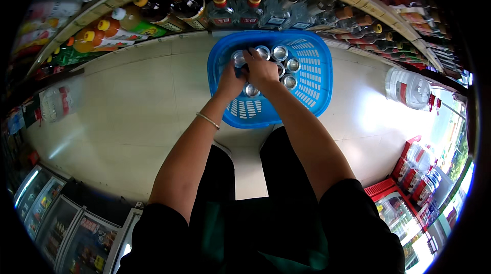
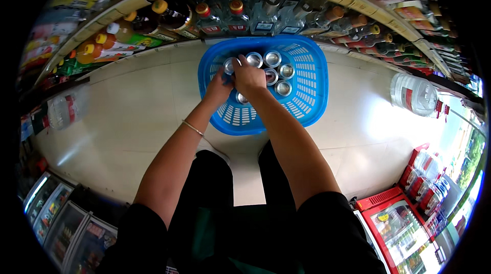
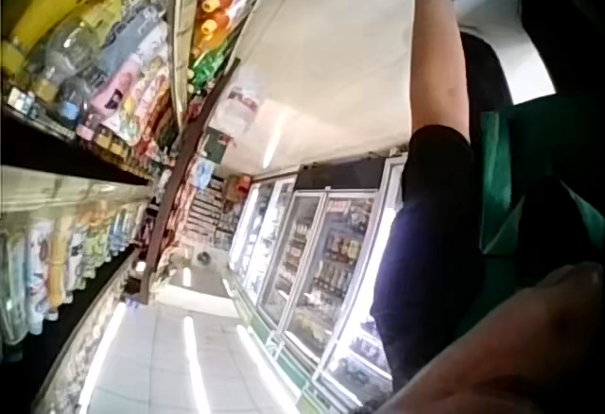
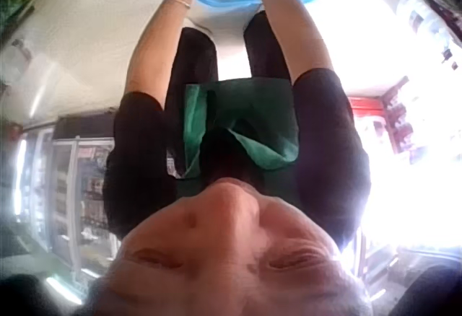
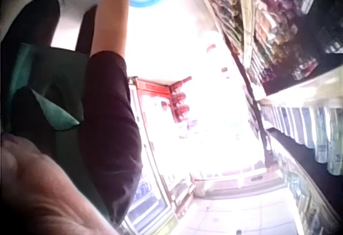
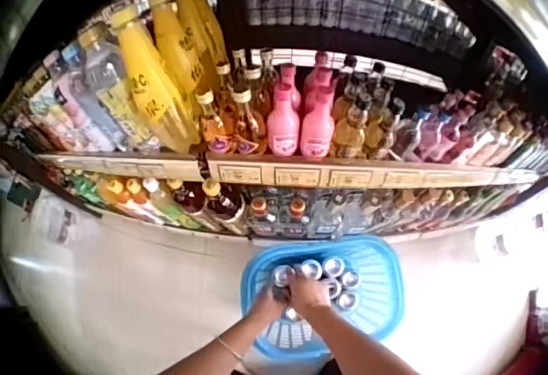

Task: The person wipes the tops of beverage cans with a dark cloth and places them into a blue plastic basket. The person repeatedly picks up cans from a store shelf, cleans the lid area, and deposits them into the basket held in their left hand.

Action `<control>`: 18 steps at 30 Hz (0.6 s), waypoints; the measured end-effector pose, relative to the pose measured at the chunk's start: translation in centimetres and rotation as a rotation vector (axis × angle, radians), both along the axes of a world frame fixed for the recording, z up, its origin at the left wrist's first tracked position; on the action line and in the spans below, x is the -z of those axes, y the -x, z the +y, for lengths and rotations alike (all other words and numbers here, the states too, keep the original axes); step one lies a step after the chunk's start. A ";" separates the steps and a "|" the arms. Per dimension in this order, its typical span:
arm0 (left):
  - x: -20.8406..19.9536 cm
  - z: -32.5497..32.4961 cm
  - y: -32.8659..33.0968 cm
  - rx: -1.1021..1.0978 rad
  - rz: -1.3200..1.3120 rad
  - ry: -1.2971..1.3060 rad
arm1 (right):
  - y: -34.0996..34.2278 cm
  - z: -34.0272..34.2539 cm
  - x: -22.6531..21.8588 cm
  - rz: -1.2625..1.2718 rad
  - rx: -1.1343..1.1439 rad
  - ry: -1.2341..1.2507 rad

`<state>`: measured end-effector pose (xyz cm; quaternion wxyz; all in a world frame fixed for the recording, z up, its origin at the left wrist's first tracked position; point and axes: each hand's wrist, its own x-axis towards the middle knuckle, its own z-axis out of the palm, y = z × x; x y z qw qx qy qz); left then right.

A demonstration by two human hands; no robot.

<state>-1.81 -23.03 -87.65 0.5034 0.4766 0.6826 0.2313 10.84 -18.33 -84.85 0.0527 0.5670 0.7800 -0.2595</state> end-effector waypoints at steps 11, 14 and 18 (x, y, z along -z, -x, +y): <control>-32.8 -2.2 0.7 -0.064 -0.347 -0.184 | -1.8 -1.4 -31.5 0.592 -0.009 -0.115; -42.0 -0.2 1.4 -0.068 -0.335 -0.236 | -1.6 1.2 -41.4 0.688 -0.041 -0.256; -49.6 2.6 3.0 -0.081 -0.467 -0.432 | -0.2 7.1 -51.0 0.742 0.151 -0.489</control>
